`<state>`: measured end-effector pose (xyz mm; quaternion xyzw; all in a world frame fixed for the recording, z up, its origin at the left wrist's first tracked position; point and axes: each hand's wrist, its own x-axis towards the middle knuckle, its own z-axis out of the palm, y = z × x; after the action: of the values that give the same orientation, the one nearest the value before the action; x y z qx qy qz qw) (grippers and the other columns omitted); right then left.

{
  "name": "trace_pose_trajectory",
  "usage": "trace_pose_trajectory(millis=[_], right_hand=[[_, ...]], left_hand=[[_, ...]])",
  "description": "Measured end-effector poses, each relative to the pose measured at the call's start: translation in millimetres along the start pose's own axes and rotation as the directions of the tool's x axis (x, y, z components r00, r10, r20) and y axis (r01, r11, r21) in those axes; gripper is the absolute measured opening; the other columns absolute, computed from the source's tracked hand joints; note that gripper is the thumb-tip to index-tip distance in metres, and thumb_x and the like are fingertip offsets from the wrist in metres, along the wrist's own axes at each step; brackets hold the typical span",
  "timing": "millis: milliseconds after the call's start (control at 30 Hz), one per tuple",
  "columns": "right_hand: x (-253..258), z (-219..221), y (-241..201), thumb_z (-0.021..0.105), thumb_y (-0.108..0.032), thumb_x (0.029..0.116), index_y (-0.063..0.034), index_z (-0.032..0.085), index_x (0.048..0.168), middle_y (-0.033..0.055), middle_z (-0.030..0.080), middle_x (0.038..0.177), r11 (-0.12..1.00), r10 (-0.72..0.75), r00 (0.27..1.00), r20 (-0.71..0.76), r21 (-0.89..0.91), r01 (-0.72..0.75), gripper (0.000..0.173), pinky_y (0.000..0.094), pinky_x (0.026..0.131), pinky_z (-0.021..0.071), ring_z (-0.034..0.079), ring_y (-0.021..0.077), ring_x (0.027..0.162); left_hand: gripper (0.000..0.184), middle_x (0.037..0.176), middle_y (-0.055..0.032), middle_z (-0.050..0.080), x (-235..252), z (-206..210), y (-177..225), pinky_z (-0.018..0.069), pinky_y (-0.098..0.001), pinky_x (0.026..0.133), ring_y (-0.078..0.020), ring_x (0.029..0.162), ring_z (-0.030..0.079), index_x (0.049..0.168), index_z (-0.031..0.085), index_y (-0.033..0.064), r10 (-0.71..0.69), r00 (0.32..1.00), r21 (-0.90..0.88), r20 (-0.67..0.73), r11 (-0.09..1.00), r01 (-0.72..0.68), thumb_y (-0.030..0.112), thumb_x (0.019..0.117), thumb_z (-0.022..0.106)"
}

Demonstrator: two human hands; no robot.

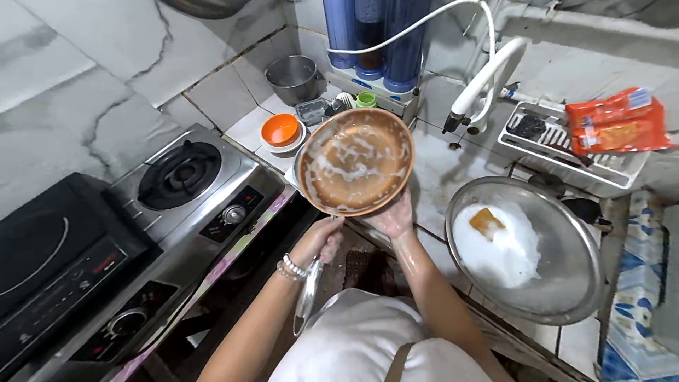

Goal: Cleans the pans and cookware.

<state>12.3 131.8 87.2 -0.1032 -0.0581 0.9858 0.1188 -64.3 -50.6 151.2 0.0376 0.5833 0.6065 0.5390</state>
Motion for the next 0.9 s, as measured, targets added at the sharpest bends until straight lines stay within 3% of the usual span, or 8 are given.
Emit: trace_pose_trajectory(millis=[100, 200, 367, 467, 633, 733, 833, 900], right_hand=[[-3.8, -2.1, -4.2, 0.018, -0.085, 0.0913, -0.0111, 0.036, 0.153, 0.0215, 0.057, 0.140, 0.990, -0.094, 0.994, -0.063, -0.108, 0.086, 0.098, 0.0629, 0.103, 0.0476, 0.057, 0.0388, 0.129], [-16.8, -11.1, -14.6, 0.006, -0.076, 0.0966, -0.0126, 0.020, 0.163, 0.0230, 0.038, 0.159, 0.959, -0.135, 0.991, 0.004, -0.252, 0.132, 0.093, 0.0589, 0.109, 0.0424, 0.043, 0.0402, 0.144], [-39.8, -28.5, -36.6, 0.014, -0.068, 0.1009, -0.0140, 0.037, 0.157, 0.0156, 0.052, 0.152, 0.927, -0.202, 0.978, 0.050, -0.312, 0.207, 0.081, 0.0548, 0.104, 0.0493, 0.053, 0.0352, 0.138], [-58.5, -39.1, -52.5, 0.014, -0.063, 0.1031, -0.0148, 0.041, 0.154, 0.0140, 0.055, 0.149, 0.906, -0.297, 0.955, -0.003, -0.318, 0.281, 0.075, 0.0525, 0.099, 0.0536, 0.057, 0.0343, 0.134], [-96.2, -60.9, -84.0, 0.028, -0.067, 0.1010, -0.0184, 0.046, 0.152, 0.0094, 0.057, 0.149, 0.816, -0.483, 0.875, 0.027, -0.347, 0.462, 0.073, 0.0516, 0.098, 0.0554, 0.058, 0.0318, 0.134], [-117.6, -69.7, -97.7, 0.008, -0.066, 0.1020, -0.0227, 0.044, 0.154, 0.0071, 0.055, 0.151, 0.754, -0.569, 0.822, -0.008, -0.404, 0.518, 0.077, 0.0504, 0.101, 0.0530, 0.056, 0.0295, 0.135], [-137.8, -75.9, -108.4, 0.008, -0.065, 0.1030, -0.0249, 0.044, 0.152, 0.0021, 0.058, 0.149, 0.697, -0.637, 0.771, -0.014, -0.437, 0.568, 0.073, 0.0475, 0.101, 0.0535, 0.058, 0.0245, 0.135], [-152.6, -84.3, -118.4, 0.024, -0.067, 0.1013, -0.0278, 0.052, 0.147, -0.0006, 0.062, 0.143, 0.650, -0.663, 0.749, 0.009, -0.490, 0.581, 0.067, 0.0472, 0.101, 0.0546, 0.060, 0.0218, 0.132]], left_hand=[[0.038, 0.051, 0.0082, 0.036, 16.2, -12.4, 3.3, 0.0323, -0.0119, 0.032, 0.0019, 0.034, 0.035, 0.087, 0.046, 0.0118, 0.012, 0.999, -0.090, -0.036, 0.996, -0.015, 0.032, 0.1137, 0.028], [0.039, 0.050, 0.0079, 0.036, 32.9, -21.2, 5.3, 0.0328, -0.0117, 0.032, 0.0019, 0.034, 0.036, 0.085, 0.045, 0.0111, 0.037, 0.998, -0.155, -0.057, 0.987, -0.045, 0.031, 0.1138, 0.028], [0.037, 0.049, 0.0074, 0.035, 52.6, -25.8, -3.0, 0.0327, -0.0127, 0.032, 0.0009, 0.033, 0.035, 0.085, 0.044, 0.0105, 0.081, 0.985, -0.148, -0.154, 0.983, -0.104, 0.028, 0.1140, 0.029], [0.035, 0.049, 0.0071, 0.036, 58.9, -28.6, -9.5, 0.0333, -0.0136, 0.031, 0.0001, 0.033, 0.035, 0.087, 0.044, 0.0100, 0.095, 0.977, -0.143, -0.193, 0.982, -0.123, 0.027, 0.1140, 0.030], [0.030, 0.051, 0.0067, 0.036, 68.2, -33.0, -17.3, 0.0336, -0.0145, 0.032, -0.0006, 0.033, 0.035, 0.091, 0.044, 0.0096, 0.100, 0.971, -0.095, -0.216, 0.988, -0.123, 0.027, 0.1132, 0.034], [0.031, 0.051, 0.0065, 0.036, 71.0, -35.1, -21.7, 0.0338, -0.0141, 0.032, -0.0002, 0.033, 0.035, 0.090, 0.044, 0.0091, 0.085, 0.974, -0.127, -0.212, 0.985, -0.114, 0.027, 0.1134, 0.033], [0.037, 0.049, 0.0073, 0.036, 61.5, -35.0, -16.8, 0.0334, -0.0129, 0.031, 0.0009, 0.033, 0.035, 0.085, 0.045, 0.0096, 0.070, 0.977, -0.193, -0.201, 0.975, -0.109, 0.029, 0.1137, 0.031], [0.040, 0.048, 0.0076, 0.036, 52.5, -37.4, -9.1, 0.0340, -0.0129, 0.031, 0.0011, 0.032, 0.036, 0.084, 0.045, 0.0100, 0.089, 0.976, -0.213, -0.198, 0.968, -0.131, 0.030, 0.1138, 0.029]])
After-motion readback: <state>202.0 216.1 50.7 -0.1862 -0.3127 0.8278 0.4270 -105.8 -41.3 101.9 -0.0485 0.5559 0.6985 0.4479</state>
